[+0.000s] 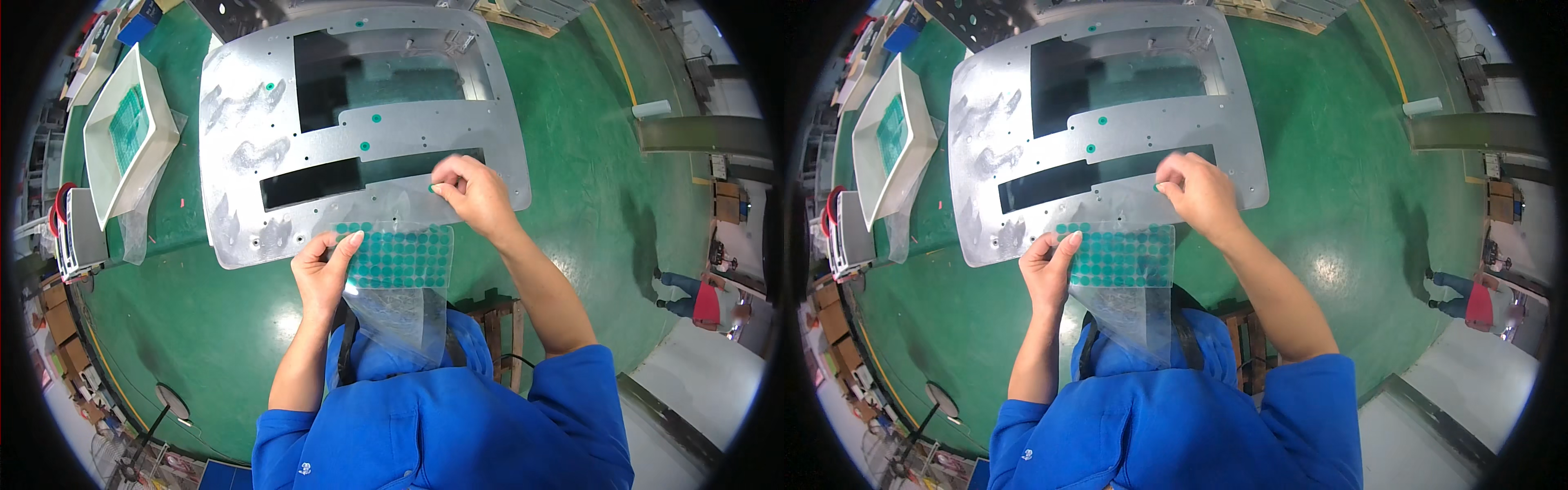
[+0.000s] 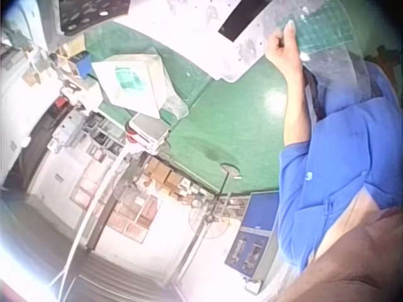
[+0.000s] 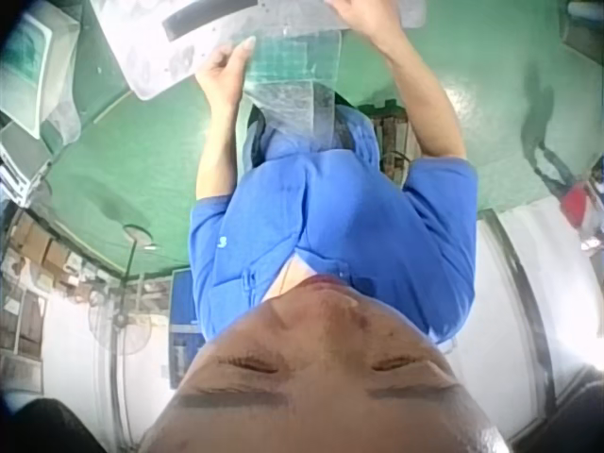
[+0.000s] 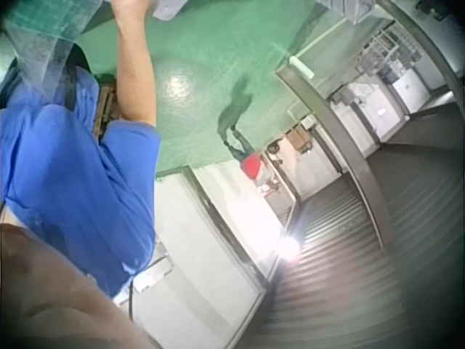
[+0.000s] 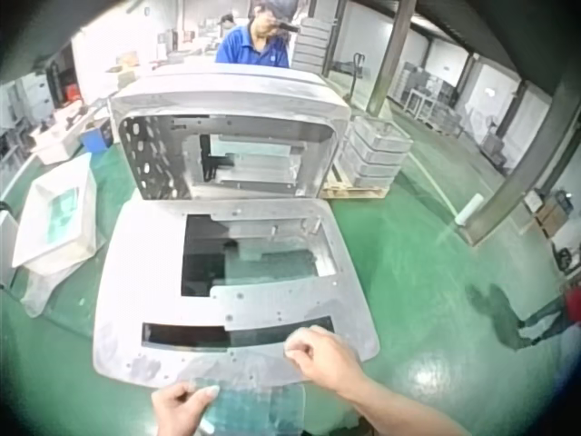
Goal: Applying small green adhesive pads to the inside of a metal chassis.
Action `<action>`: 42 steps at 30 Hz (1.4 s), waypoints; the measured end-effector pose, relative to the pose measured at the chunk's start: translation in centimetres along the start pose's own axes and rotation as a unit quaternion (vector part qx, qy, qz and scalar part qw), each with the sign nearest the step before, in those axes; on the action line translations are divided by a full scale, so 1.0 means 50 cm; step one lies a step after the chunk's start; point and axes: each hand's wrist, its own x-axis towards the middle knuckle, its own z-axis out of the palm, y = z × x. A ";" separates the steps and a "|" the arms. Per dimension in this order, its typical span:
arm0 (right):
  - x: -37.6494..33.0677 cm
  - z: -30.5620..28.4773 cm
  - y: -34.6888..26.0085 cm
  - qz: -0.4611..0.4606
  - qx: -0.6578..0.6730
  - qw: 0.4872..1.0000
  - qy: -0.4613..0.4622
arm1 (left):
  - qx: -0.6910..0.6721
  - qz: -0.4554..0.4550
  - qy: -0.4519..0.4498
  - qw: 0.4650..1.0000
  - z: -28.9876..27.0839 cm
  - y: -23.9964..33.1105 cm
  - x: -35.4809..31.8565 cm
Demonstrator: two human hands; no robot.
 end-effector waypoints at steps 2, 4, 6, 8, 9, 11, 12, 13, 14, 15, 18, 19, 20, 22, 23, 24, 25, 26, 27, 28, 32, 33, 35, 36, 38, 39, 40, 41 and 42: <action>0.008 -0.009 -0.004 0.018 -0.002 1.000 -0.015 | -0.002 0.005 0.006 1.000 0.002 0.007 -0.001; 0.021 -0.020 -0.013 0.046 -0.058 0.996 -0.040 | -0.007 0.030 -0.007 1.000 0.003 0.016 0.001; 0.041 -0.032 -0.019 0.067 -0.069 0.993 -0.061 | 0.006 0.065 -0.024 0.998 0.002 0.030 0.005; 0.043 -0.052 -0.031 0.042 0.051 0.995 -0.077 | 0.035 0.111 -0.047 0.992 -0.001 0.050 0.012; 0.038 -0.065 -0.042 -0.002 0.176 0.980 -0.090 | 0.018 0.119 -0.050 0.992 0.003 0.071 0.013; -0.003 -0.096 -0.088 -0.038 0.328 0.936 -0.124 | 0.018 0.158 -0.054 0.986 0.009 0.104 0.023; -0.018 -0.110 -0.103 -0.053 0.295 0.946 -0.121 | 0.014 0.177 -0.065 0.982 0.018 0.119 0.033; -0.028 -0.120 -0.115 -0.067 0.262 0.956 -0.116 | -0.005 0.199 -0.086 0.976 0.021 0.134 0.045; -0.035 -0.126 -0.124 -0.080 0.228 0.964 -0.111 | 0.017 0.213 -0.093 0.972 0.022 0.148 0.057; -0.034 -0.127 -0.123 -0.075 0.257 0.960 -0.082 | 0.035 0.228 -0.102 0.968 0.027 0.160 0.070; -0.019 -0.135 -0.126 -0.067 0.320 0.945 0.016 | 0.051 0.251 -0.135 0.957 0.051 0.199 0.120; -0.012 -0.140 -0.127 -0.060 0.299 0.951 0.040 | 0.054 0.258 -0.147 0.953 0.059 0.207 0.142; -0.003 -0.139 -0.128 -0.070 0.286 0.953 0.075 | 0.057 0.266 -0.160 0.949 0.068 0.217 0.165; 0.016 -0.129 -0.124 -0.084 0.248 0.954 0.149 | 0.055 0.244 -0.177 0.952 0.092 0.232 0.203; 0.031 -0.120 -0.122 -0.124 0.215 0.948 0.198 | 0.047 0.226 -0.179 0.956 0.102 0.239 0.220; 0.044 -0.117 -0.120 -0.151 0.158 0.947 0.236 | 0.041 0.204 -0.182 0.961 0.111 0.244 0.238; 0.058 -0.115 -0.119 -0.178 0.099 0.941 0.270 | 0.044 0.196 -0.185 0.962 0.118 0.239 0.261; 0.073 -0.114 -0.117 -0.203 0.040 0.931 0.302 | 0.048 0.176 -0.188 0.965 0.125 0.240 0.281; 0.085 -0.111 -0.109 -0.206 -0.004 0.931 0.303 | 0.052 0.153 -0.191 0.968 0.132 0.237 0.298; 0.099 -0.110 -0.105 -0.170 0.038 0.940 0.295 | 0.056 0.130 -0.192 0.971 0.137 0.234 0.316; 0.187 -0.124 -0.024 0.006 0.148 0.946 0.289 | 0.032 0.099 -0.161 0.982 0.141 0.191 0.389; 0.208 -0.137 0.024 0.063 0.156 0.939 0.299 | 0.039 0.077 -0.159 0.984 0.144 0.195 0.396; 0.247 -0.153 0.086 0.111 0.167 0.944 0.260 | 0.065 0.030 -0.161 0.984 0.133 0.188 0.410; 0.264 -0.157 0.103 0.109 0.143 0.950 0.254 | 0.079 0.007 -0.157 0.984 0.123 0.184 0.416; 0.284 -0.160 0.128 0.105 0.092 0.960 0.241 | 0.075 0.005 -0.150 0.986 0.114 0.159 0.430; 0.290 -0.160 0.122 0.113 0.083 0.964 0.226 | 0.080 -0.006 -0.147 0.986 0.109 0.160 0.431; 0.294 -0.164 0.112 0.121 0.074 0.967 0.211 | 0.085 -0.016 -0.144 0.986 0.106 0.161 0.432; 0.298 -0.166 0.104 0.129 0.064 0.970 0.196 | 0.082 -0.024 -0.146 0.986 0.105 0.160 0.433; 0.300 -0.167 0.100 0.135 0.058 0.970 0.194 | 0.078 -0.031 -0.150 0.985 0.107 0.162 0.434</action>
